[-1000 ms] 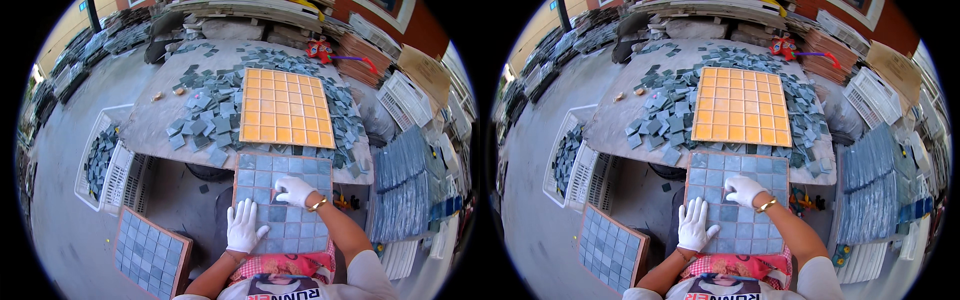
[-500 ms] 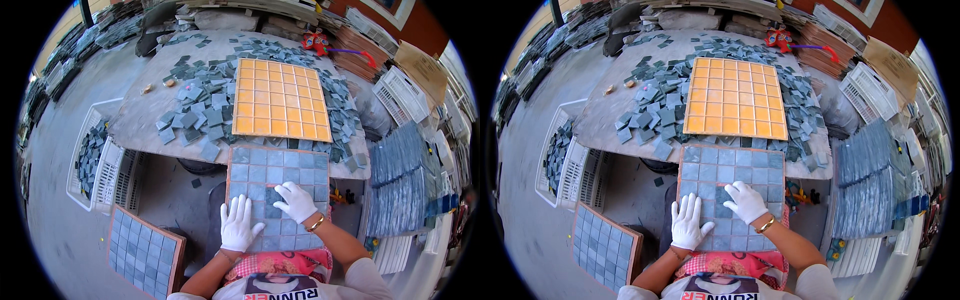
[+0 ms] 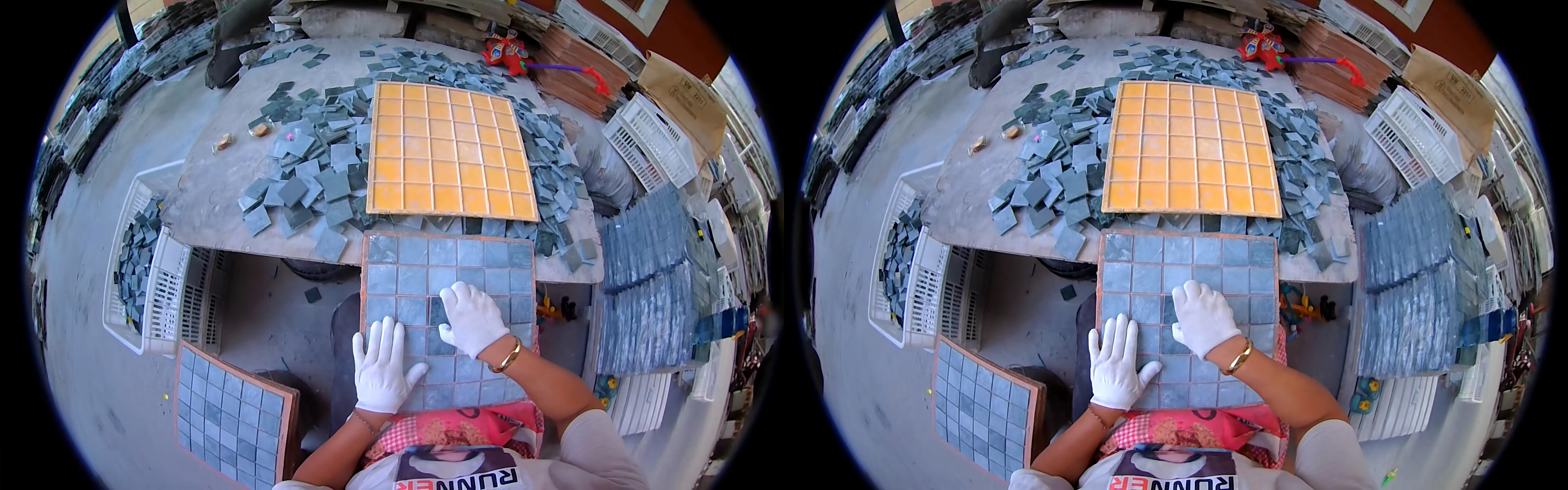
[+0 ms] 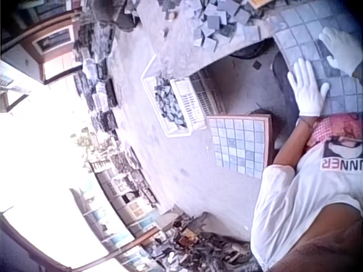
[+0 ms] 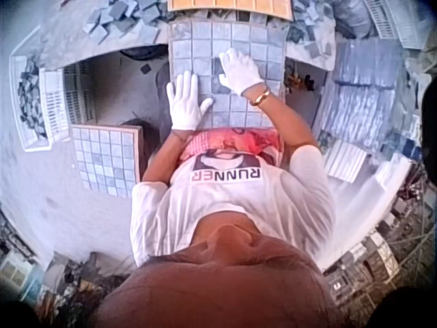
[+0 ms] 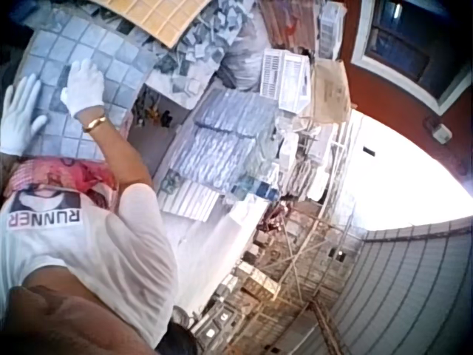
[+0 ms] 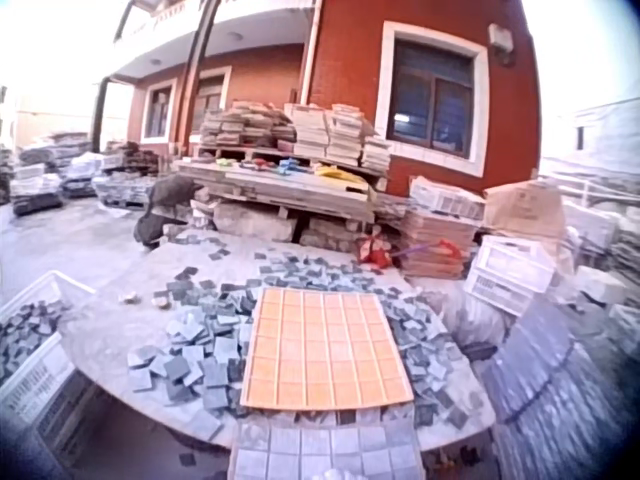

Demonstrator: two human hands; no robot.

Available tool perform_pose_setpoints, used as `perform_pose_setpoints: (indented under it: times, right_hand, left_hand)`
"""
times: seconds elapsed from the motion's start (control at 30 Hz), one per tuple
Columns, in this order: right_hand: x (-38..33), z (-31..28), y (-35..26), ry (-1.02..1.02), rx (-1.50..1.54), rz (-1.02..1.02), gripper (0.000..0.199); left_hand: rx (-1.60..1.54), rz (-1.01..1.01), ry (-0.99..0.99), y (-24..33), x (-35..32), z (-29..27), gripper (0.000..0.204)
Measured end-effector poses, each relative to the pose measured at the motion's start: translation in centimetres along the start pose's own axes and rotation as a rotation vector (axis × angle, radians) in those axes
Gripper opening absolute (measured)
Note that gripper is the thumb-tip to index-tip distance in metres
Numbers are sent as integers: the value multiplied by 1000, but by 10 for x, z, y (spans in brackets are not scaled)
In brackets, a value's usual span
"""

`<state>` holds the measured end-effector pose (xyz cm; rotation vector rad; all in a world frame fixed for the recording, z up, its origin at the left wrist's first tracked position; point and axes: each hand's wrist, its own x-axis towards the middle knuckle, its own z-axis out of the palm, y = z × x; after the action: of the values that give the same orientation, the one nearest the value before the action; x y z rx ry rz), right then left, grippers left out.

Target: The person places small square tiles onto a gridded backing sheet, arranging them in rows. They handle the tiles by hand, picking them from a pile and positioning them on the sheet. The person also flips the sheet over to check the alignment.

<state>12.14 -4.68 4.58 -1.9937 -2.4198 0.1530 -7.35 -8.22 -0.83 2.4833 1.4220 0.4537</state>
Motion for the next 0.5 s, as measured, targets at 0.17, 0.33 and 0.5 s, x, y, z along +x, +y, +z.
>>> perform_pose_setpoints:
  times: [0.17,0.33,0.5]
  right_hand:
    - [1,16,10,-2,-24,-63,34]
    - [-4,8,47,184,646,127,34]
    - [-39,17,71,362,850,362,26]
  left_hand:
    - [-4,-10,-3,1,2,0,79]
    - [-102,131,-21,14,21,-5,75]
    - [-134,333,-80,33,67,15,76]
